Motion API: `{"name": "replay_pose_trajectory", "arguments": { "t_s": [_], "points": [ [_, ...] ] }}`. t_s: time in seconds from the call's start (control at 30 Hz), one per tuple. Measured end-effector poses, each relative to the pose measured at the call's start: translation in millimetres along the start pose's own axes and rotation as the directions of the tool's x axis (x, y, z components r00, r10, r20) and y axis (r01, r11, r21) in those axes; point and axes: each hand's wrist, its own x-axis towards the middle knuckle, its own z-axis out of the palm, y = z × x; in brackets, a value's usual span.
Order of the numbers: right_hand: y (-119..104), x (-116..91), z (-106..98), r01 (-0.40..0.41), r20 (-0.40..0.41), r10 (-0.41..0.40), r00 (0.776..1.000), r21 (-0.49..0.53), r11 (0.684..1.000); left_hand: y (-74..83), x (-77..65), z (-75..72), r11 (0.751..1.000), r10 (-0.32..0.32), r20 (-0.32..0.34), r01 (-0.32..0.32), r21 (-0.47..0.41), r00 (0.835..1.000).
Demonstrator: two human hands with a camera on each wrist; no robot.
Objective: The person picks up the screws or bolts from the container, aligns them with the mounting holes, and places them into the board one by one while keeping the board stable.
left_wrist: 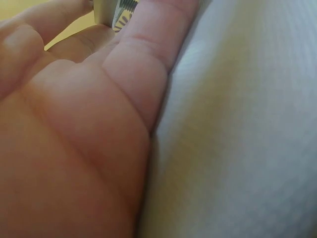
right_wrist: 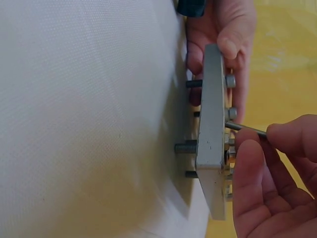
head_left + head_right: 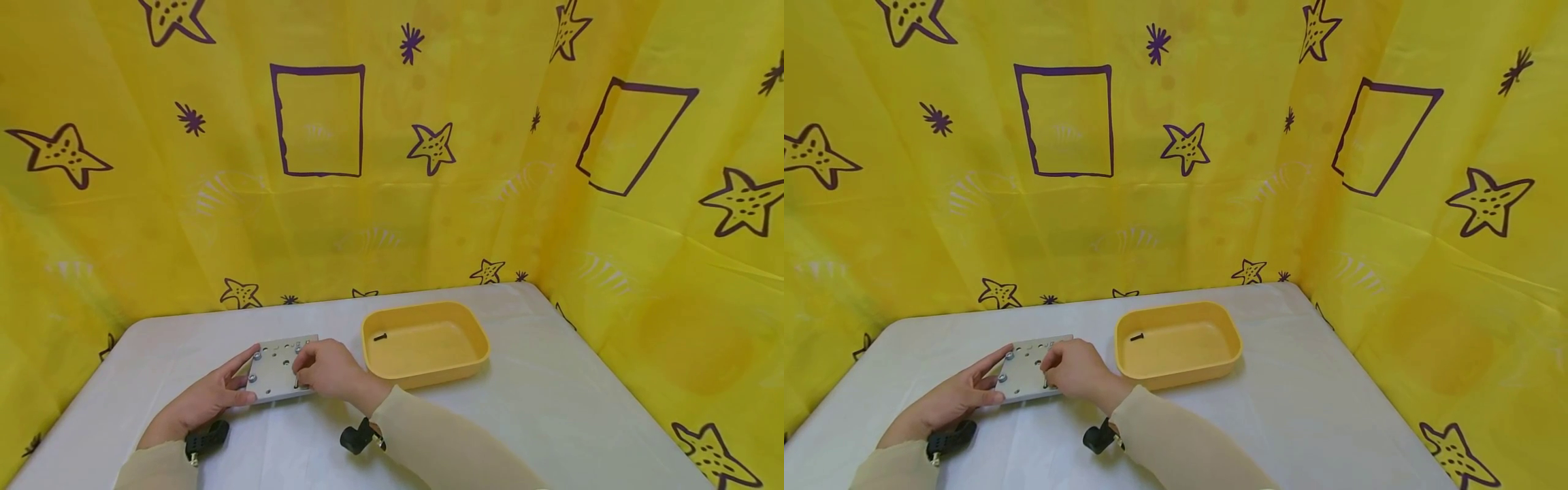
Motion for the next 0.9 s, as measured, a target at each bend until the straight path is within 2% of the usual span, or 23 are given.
{"name": "replay_pose_trajectory", "arguments": {
  "t_s": [0.23, 0.4, 0.47, 0.53, 0.63, 0.73, 0.83, 0.9],
  "points": [
    [2, 1, 0, 0.021, 0.008, -0.02, 1.0, -0.039, 0.999, 1.4, 0.8, 0.4, 1.0, -0.011, -0.011, 0.011, 0.002, 1.0],
    [2, 1, -2, 0.001, 0.009, 0.0, 1.0, -0.05, 0.999, 1.2, 2.3, -0.7, 1.0, -0.029, -0.035, 0.029, 0.007, 0.999],
    [3, 0, -4, -0.002, 0.003, 0.002, 1.0, -0.025, 1.0, 0.7, 2.6, -1.1, 1.0, -0.031, -0.038, 0.031, 0.001, 0.999],
    [6, -2, -9, 0.008, -0.02, -0.007, 1.0, 0.044, 0.999, -0.4, 3.3, -1.3, 1.0, -0.021, -0.028, 0.021, -0.001, 0.999],
    [14, -4, -28, 0.012, -0.095, 0.01, 0.995, 0.22, 0.975, -1.8, 3.3, -0.5, 1.0, -0.022, -0.027, 0.022, 0.008, 0.999],
    [26, -4, -59, 0.019, -0.218, 0.064, 0.974, 0.36, 0.933, -3.1, 2.7, -0.2, 0.999, -0.033, -0.041, 0.034, 0.032, 0.999],
    [42, -2, -88, -0.025, -0.302, 0.14, 0.943, 0.354, 0.935, -4.3, 2.5, -1.7, 0.999, -0.031, -0.041, 0.032, 0.039, 0.999],
    [55, 0, -102, -0.081, -0.302, 0.171, 0.938, 0.289, 0.954, -4.5, 2.8, -2.7, 0.999, -0.027, -0.033, 0.028, 0.03, 0.999]
  ]
}}
